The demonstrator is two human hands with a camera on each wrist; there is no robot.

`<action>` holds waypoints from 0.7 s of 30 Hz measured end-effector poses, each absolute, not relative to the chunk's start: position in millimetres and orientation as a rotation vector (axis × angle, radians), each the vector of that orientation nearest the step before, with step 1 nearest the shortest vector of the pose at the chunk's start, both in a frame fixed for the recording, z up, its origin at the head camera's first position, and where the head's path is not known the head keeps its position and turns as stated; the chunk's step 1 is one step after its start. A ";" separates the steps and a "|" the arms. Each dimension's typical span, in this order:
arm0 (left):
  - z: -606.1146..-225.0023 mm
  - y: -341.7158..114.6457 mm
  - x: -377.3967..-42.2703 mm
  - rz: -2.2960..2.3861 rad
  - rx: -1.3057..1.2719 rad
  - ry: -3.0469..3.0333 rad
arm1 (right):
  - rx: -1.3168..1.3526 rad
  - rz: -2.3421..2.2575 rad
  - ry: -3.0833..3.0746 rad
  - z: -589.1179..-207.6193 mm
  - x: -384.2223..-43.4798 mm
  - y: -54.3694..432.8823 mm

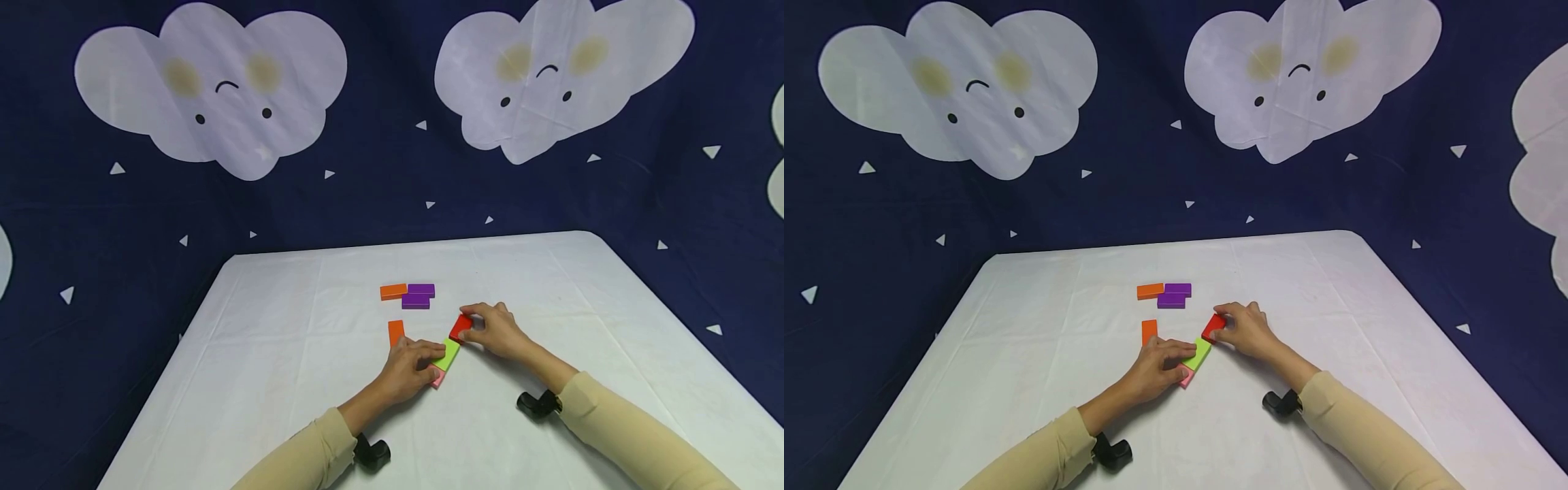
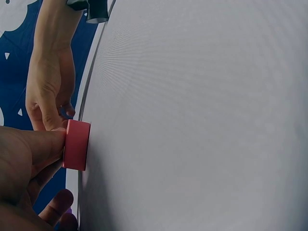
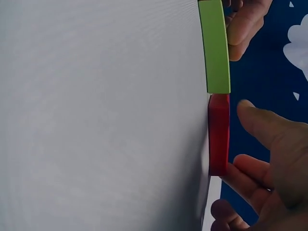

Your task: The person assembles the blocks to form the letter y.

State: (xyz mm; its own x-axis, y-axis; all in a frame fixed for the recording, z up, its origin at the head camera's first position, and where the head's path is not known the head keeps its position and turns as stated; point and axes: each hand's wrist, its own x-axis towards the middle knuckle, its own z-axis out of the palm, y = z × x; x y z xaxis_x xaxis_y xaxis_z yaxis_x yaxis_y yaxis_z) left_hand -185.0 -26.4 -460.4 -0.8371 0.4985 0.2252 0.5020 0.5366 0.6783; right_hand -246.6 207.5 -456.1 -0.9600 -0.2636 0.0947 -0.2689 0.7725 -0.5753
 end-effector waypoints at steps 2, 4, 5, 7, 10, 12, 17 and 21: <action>-460.3 -26.5 -185.1 -1.223 -0.894 -2.753 | 0.439 0.981 -2.939 -455.6 -247.7 208.1; -460.3 -26.5 -185.1 -1.228 -0.893 -2.754 | 0.440 0.999 -2.937 -456.3 -249.5 209.3; -460.5 -26.5 -185.1 -1.228 -0.895 -2.752 | 0.446 1.007 -2.937 -456.8 -250.5 210.2; -460.7 -26.5 -185.2 -1.228 -0.897 -2.747 | 0.467 1.024 -2.938 -457.9 -252.6 212.2; -461.3 -26.8 -185.4 -1.230 -0.898 -2.742 | 0.509 1.062 -2.943 -458.1 -255.7 215.2; -461.4 -26.7 -185.4 -1.231 -0.894 -2.747 | 0.536 1.086 -2.955 -457.8 -257.8 217.8; -461.5 -26.6 -185.5 -1.233 -0.879 -2.769 | 0.567 1.136 -3.000 -457.8 -263.3 224.3; -461.1 -26.4 -185.3 -1.245 -0.875 -2.768 | 0.585 1.140 -3.001 -459.0 -266.0 227.7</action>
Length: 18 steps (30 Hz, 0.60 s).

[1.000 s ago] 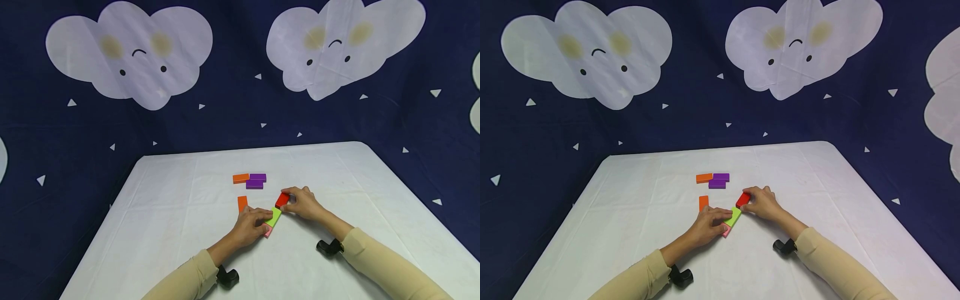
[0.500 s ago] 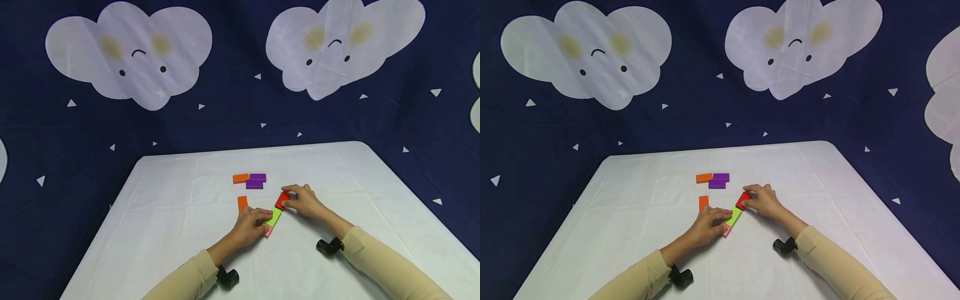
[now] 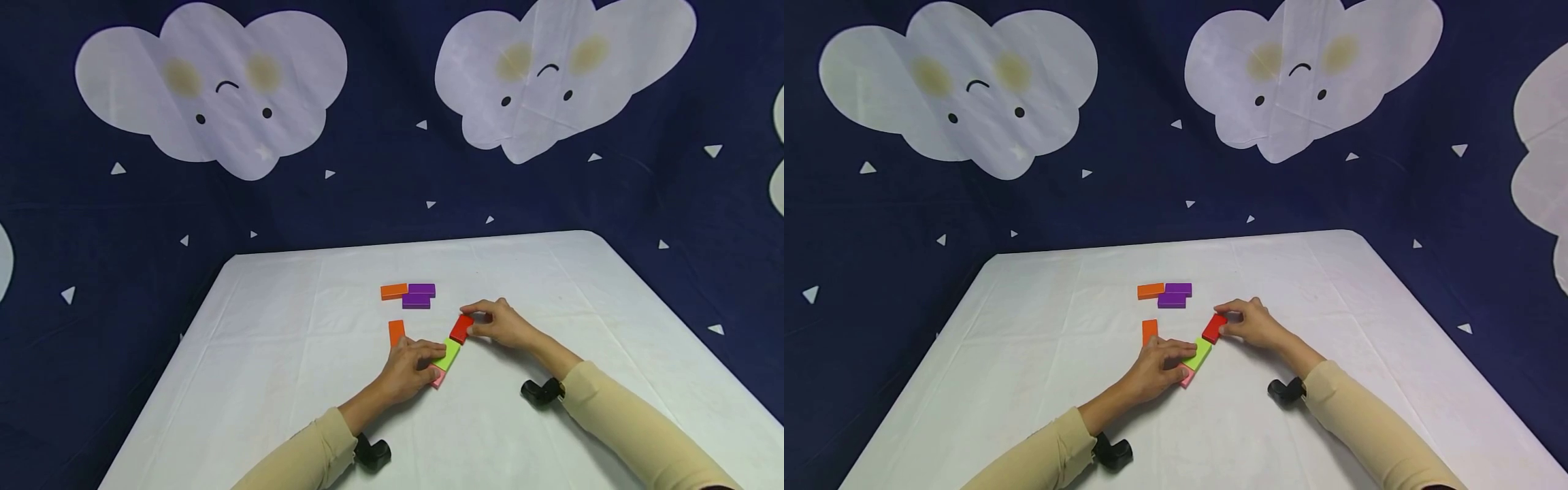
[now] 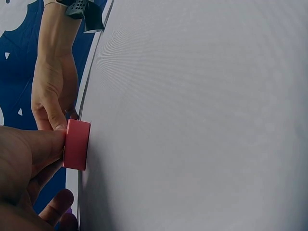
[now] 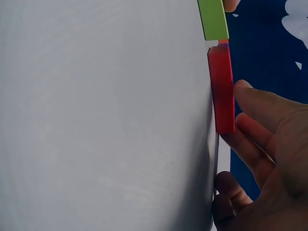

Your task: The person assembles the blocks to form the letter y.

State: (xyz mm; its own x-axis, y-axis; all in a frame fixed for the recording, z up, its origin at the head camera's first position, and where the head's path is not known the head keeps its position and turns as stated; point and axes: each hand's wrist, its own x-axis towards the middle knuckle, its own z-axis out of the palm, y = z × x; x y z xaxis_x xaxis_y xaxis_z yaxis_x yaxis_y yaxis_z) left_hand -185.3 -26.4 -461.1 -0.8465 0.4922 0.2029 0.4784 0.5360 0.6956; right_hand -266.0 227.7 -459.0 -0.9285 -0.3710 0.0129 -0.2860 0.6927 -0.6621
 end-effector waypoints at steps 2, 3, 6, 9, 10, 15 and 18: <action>-460.8 -26.2 -185.0 1.233 0.873 2.743 | -0.546 -1.050 2.785 -459.8 -266.3 228.5; -460.7 -26.1 -184.9 1.234 0.876 2.745 | -0.550 -1.047 2.790 -460.2 -266.4 228.7; -460.2 -26.1 -184.8 1.233 0.870 2.749 | -0.563 -1.034 2.806 -460.7 -266.6 227.9; -460.2 -26.3 -184.5 1.234 0.857 2.739 | -0.563 -1.039 2.809 -460.3 -265.7 226.3; -460.2 -26.3 -184.4 1.232 0.858 2.740 | -0.561 -1.038 2.808 -460.1 -265.3 225.7; -460.2 -26.5 -184.6 1.226 0.881 2.750 | -0.551 -1.040 2.798 -458.6 -262.7 223.8; -460.5 -26.4 -184.8 1.228 0.889 2.753 | -0.554 -1.033 2.804 -458.6 -262.0 223.3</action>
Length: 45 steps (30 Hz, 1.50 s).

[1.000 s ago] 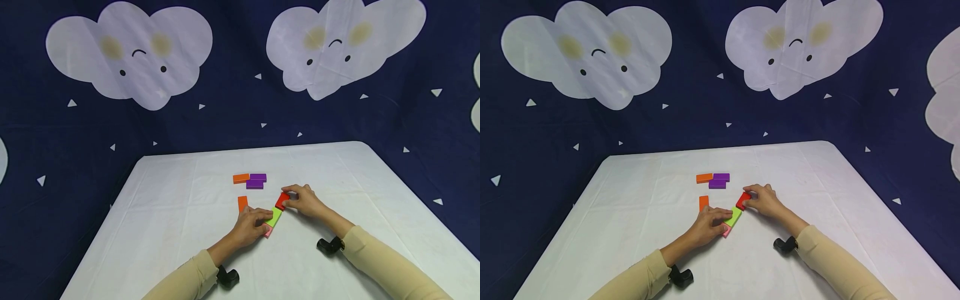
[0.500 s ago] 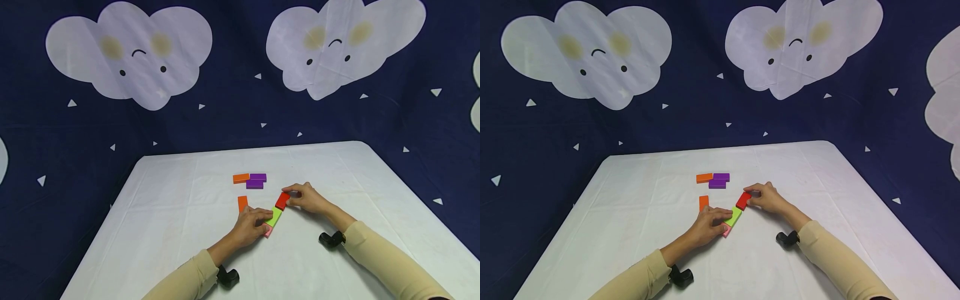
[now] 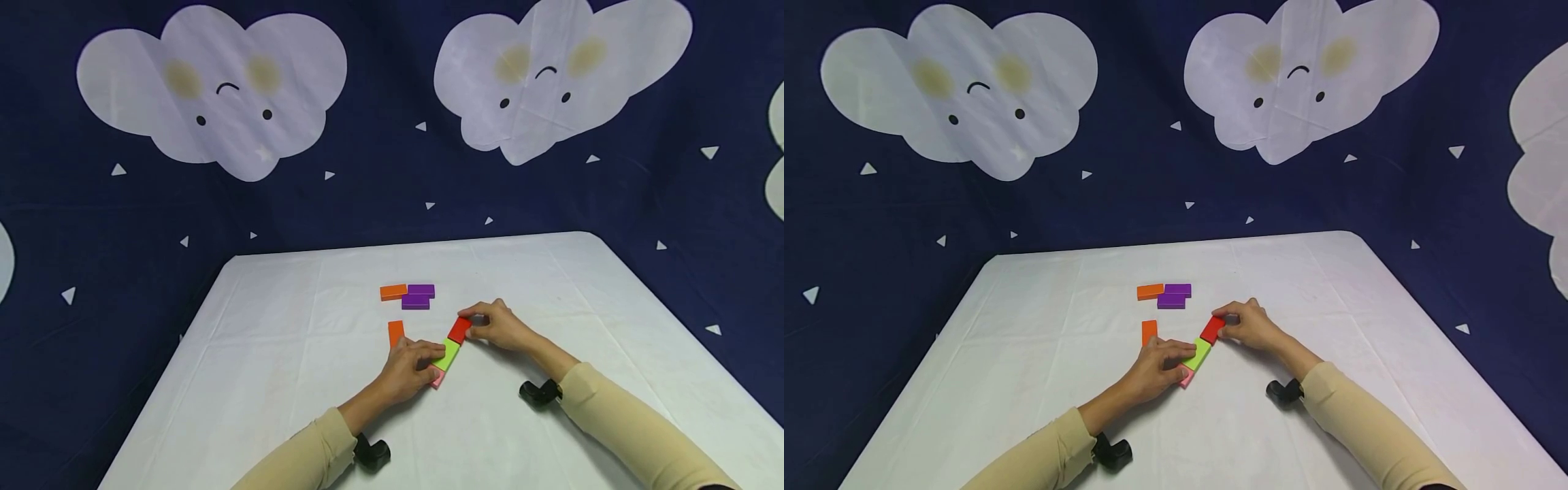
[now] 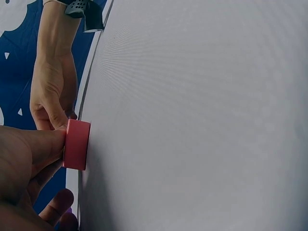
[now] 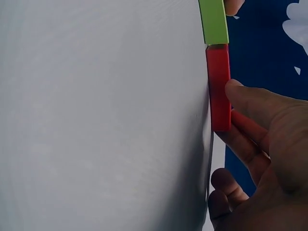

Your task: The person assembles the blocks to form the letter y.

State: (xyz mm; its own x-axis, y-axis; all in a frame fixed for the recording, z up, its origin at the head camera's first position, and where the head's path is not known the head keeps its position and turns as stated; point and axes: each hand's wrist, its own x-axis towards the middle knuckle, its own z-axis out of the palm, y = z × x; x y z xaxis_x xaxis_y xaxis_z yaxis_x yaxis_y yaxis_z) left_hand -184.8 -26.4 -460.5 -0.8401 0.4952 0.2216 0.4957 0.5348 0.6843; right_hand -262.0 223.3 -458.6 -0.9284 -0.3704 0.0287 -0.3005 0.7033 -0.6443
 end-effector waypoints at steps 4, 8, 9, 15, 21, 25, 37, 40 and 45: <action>-461.2 -26.5 -185.1 -1.228 -0.889 -2.743 | -0.553 -1.026 2.810 -459.7 -262.0 222.5; -461.4 -26.6 -185.2 -1.230 -0.885 -2.745 | -0.547 -1.018 2.815 -460.0 -261.5 221.4; -461.4 -26.5 -185.1 -1.229 -0.884 -2.747 | -0.545 -1.016 2.817 -460.1 -261.4 221.1; -461.3 -26.6 -185.4 -1.222 -0.887 -2.746 | -0.536 -1.014 2.823 -459.3 -260.7 220.0; -461.1 -26.4 -185.4 -1.211 -0.899 -2.742 | -0.527 -1.010 2.825 -459.1 -260.5 219.9; -460.8 -26.2 -184.9 -1.205 -0.908 -2.734 | -0.524 -1.007 2.823 -459.2 -260.6 220.0; -458.6 -24.2 -184.8 -1.398 -0.744 -2.801 | -0.545 -1.042 2.832 -457.5 -259.8 220.6; -457.7 -24.4 -185.3 -1.449 -0.712 -2.781 | -0.538 -1.063 2.860 -458.1 -258.9 219.5; -455.8 -27.8 -187.1 -1.481 -0.662 -2.732 | -0.485 -1.117 2.918 -459.1 -253.7 215.8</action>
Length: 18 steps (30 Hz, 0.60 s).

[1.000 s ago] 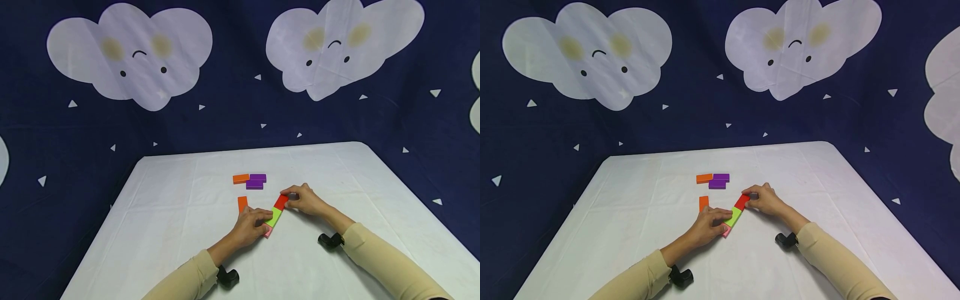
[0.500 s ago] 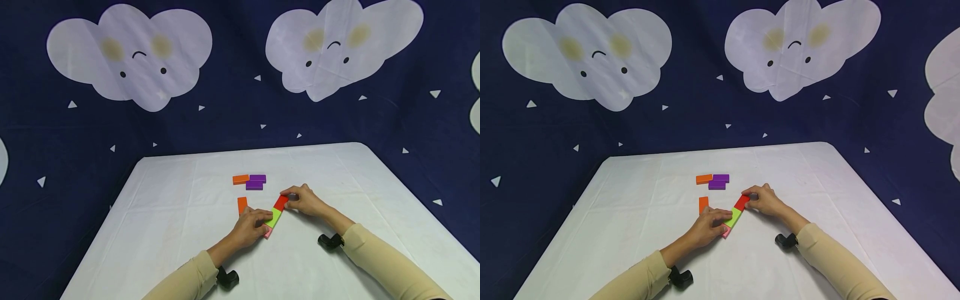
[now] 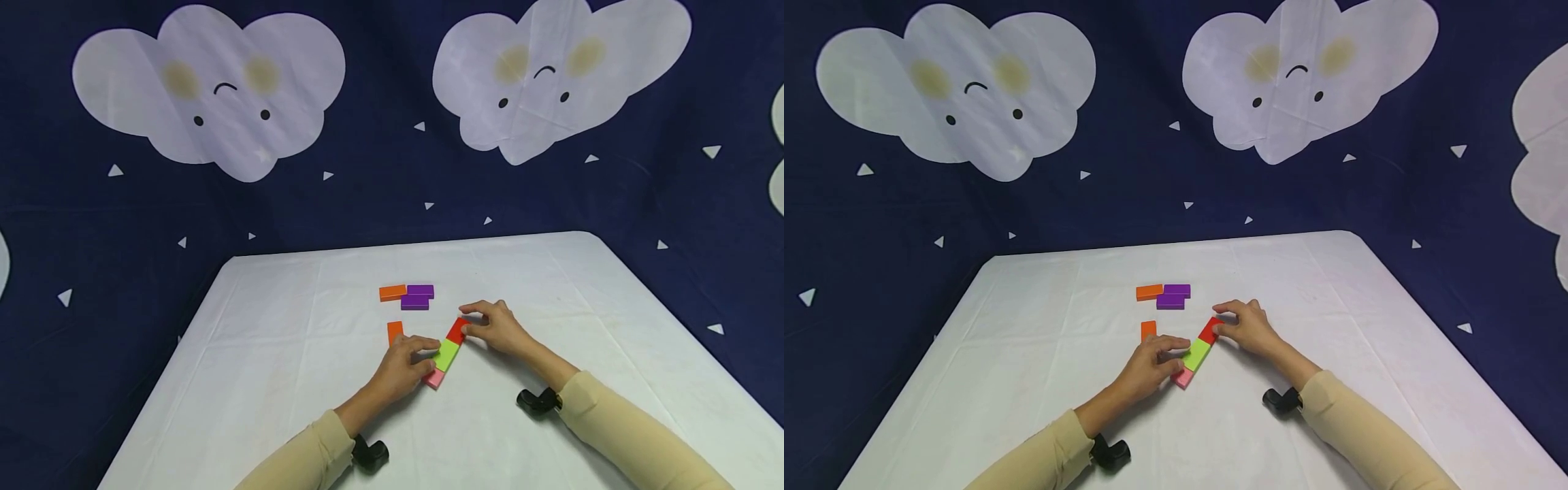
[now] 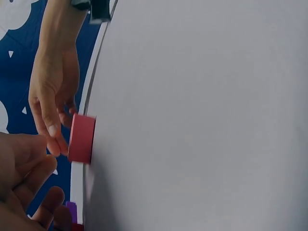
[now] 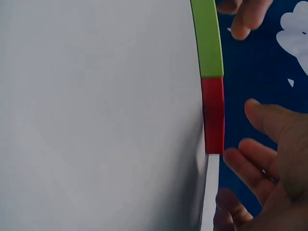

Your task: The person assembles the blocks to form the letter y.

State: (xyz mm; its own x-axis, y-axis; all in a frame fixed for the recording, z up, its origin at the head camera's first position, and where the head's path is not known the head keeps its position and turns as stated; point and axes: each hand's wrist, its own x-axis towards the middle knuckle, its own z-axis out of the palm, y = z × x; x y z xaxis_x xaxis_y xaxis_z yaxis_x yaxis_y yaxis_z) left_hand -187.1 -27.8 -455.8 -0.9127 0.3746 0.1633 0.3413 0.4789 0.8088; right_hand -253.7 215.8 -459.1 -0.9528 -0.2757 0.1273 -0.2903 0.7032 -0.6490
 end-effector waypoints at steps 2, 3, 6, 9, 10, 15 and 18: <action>-455.5 -30.4 -188.6 1.471 0.631 2.693 | 0.442 1.110 -2.862 -458.3 -249.7 213.4; -455.4 -31.9 -189.6 1.483 0.627 2.705 | 0.422 1.111 -2.855 -457.9 -247.5 212.0; -454.8 -37.0 -192.5 1.512 0.581 2.732 | 0.372 1.109 -2.839 -457.0 -240.6 207.8; -454.6 -42.4 -195.7 1.534 0.520 2.757 | 0.347 1.098 -2.832 -458.0 -234.2 203.3; -454.3 -44.2 -196.7 1.539 0.493 2.764 | 0.353 1.097 -2.828 -458.5 -232.1 201.9; -454.0 -51.8 -201.5 1.599 0.449 2.788 | 0.389 1.130 -2.806 -462.0 -222.3 195.3; -454.5 -55.4 -203.9 1.644 0.440 2.796 | 0.405 1.157 -2.790 -465.0 -217.6 191.4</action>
